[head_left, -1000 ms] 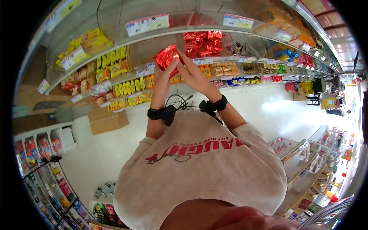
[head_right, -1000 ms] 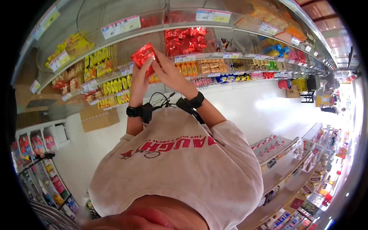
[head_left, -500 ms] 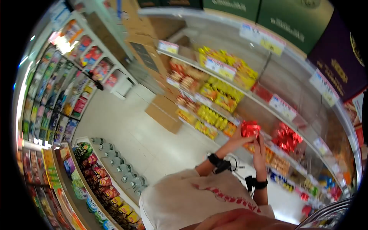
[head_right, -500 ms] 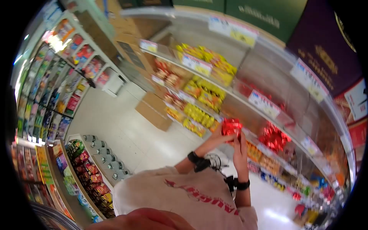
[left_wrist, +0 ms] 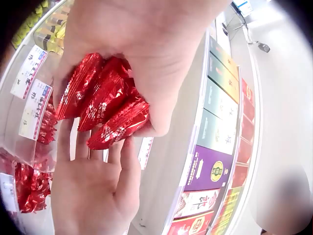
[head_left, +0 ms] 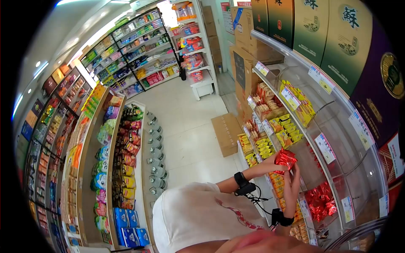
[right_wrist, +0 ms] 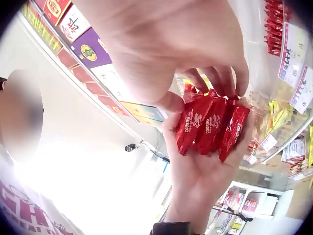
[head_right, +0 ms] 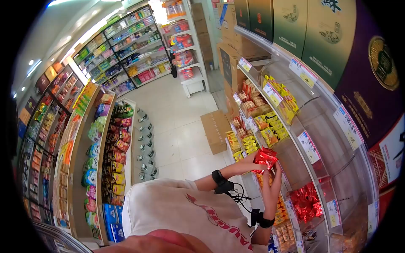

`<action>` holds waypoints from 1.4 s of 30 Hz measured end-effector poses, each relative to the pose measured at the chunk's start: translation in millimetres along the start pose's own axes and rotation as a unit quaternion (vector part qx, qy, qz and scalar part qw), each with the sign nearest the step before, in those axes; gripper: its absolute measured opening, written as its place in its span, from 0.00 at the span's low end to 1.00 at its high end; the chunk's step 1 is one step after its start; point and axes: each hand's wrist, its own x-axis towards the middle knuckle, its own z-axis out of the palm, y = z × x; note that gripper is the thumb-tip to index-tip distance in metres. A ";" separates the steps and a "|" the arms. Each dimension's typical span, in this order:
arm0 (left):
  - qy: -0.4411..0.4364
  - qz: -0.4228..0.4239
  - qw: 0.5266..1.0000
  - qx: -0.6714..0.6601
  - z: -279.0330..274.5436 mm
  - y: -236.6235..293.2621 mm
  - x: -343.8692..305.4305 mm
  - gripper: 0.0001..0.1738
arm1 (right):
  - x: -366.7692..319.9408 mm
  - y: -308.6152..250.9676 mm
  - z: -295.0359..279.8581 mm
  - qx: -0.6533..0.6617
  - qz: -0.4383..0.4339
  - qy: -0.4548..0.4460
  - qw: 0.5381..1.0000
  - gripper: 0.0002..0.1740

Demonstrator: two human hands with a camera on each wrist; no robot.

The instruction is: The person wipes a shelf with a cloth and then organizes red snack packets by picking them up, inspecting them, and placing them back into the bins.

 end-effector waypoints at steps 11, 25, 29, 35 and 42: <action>0.075 0.024 0.997 0.019 65.4 -9.3 -30.9 0.43 | -46.2 10.2 -25.4 0.253 0.138 -0.035 0.957 0.33; -0.044 0.017 0.998 0.029 51.8 -20.4 16.4 0.42 | -23.5 14.9 -32.9 0.327 0.095 0.060 0.938 0.29; -0.051 0.029 0.998 0.032 23.3 -12.8 32.8 0.43 | 7.3 21.1 -9.7 0.328 0.119 0.113 0.930 0.33; -0.071 0.021 0.996 0.052 -17.0 -47.0 70.1 0.49 | 38.9 46.1 13.8 0.315 0.095 0.147 0.933 0.34; -0.142 -0.074 0.987 -0.023 -25.7 -51.9 104.9 0.35 | 45.9 44.6 12.7 0.212 0.069 0.254 0.941 0.30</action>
